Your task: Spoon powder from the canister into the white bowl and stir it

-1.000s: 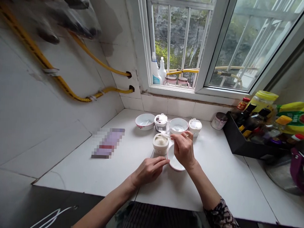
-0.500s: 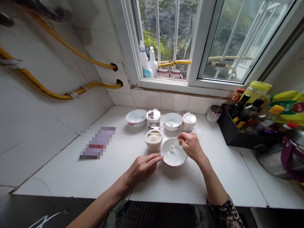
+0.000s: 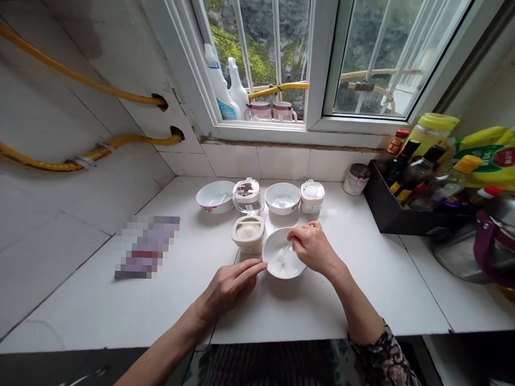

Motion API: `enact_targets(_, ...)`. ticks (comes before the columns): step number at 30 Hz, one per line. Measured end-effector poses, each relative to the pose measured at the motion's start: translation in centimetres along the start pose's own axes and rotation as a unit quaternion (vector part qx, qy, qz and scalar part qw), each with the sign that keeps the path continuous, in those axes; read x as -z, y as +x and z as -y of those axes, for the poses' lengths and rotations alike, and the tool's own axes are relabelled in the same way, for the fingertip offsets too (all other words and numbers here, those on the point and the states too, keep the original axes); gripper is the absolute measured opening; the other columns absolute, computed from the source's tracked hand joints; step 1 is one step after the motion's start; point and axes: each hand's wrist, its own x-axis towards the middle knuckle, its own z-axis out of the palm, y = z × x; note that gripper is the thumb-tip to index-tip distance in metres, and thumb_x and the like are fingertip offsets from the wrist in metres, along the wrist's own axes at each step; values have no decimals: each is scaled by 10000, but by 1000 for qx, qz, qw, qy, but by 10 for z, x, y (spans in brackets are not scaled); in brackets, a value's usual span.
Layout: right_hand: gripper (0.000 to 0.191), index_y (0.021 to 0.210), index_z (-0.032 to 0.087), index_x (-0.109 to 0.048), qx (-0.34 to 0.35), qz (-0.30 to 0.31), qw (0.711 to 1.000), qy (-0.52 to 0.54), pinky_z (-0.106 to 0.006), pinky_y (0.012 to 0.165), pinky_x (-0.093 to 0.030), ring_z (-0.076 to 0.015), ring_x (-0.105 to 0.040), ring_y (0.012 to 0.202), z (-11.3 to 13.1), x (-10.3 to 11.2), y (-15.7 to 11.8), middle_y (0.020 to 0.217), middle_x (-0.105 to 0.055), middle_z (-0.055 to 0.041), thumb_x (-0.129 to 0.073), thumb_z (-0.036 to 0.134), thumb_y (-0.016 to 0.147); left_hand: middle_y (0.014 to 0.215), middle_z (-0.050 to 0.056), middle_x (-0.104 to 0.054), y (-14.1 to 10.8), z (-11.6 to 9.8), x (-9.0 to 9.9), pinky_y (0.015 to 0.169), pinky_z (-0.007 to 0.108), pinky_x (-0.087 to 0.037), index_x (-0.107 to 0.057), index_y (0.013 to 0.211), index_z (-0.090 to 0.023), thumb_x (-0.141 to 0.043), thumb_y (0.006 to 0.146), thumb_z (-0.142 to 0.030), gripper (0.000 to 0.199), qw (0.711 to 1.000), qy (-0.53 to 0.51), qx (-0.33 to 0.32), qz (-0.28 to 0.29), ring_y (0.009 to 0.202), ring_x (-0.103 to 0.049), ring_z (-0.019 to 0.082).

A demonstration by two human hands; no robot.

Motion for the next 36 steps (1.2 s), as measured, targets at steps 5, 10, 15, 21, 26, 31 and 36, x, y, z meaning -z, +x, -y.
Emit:
enact_targets(5,230,736,203,-628,-48,-11,995,85,-358,880,-401,-123,-574,552,6,-8,1,583,-682,31,-438,101,815,1014,91,-699,0,0,0,654,218,-582,-538,1243,-146,-419,890,-17,395,1000,-5,5,3,859,-694,150)
enact_targets(10,163,684,199,-627,-152,-48,962,223,-282,650,-451,-158,-606,577,7,-2,1,537,-648,8,-484,220,760,1004,91,-699,1,0,0,653,217,-584,-536,1241,-152,-405,896,-22,391,1000,-8,3,4,845,-693,147)
enact_targets(15,163,676,180,-657,-196,-99,936,275,-274,596,-445,-153,-563,546,3,4,2,515,-637,-6,-527,275,697,1001,96,-698,2,0,0,664,215,-583,-540,1230,-151,-409,896,-27,381,1000,-7,4,5,850,-694,149)
enact_targets(21,149,644,169,-665,-232,-95,904,346,-278,571,-434,-141,-512,514,0,4,5,477,-628,-13,-570,283,637,1009,100,-698,3,-1,0,662,224,-585,-553,1203,-138,-405,890,-21,365,1000,-5,3,-1,856,-694,158)
enact_targets(26,150,628,157,-680,-250,-95,882,388,-284,548,-429,-142,-519,503,-7,6,7,479,-636,-27,-608,285,601,994,95,-697,2,1,-3,666,222,-585,-559,1187,-139,-392,896,-41,349,1000,-7,6,0,845,-693,150)
enact_targets(31,151,612,160,-692,-255,-126,871,401,-290,528,-427,-149,-535,495,-17,5,9,478,-638,-27,-655,302,575,1008,92,-694,1,1,-6,637,236,-583,-559,1177,-145,-397,881,-58,348,1000,0,3,-4,831,-696,156)
enact_targets(36,152,633,171,-691,-241,-167,866,406,-308,517,-448,-158,-543,484,-17,3,16,502,-646,-28,-678,313,579,1008,92,-691,0,2,-7,615,222,-569,-566,1167,-149,-377,887,-65,348,1000,11,6,14,838,-693,149)
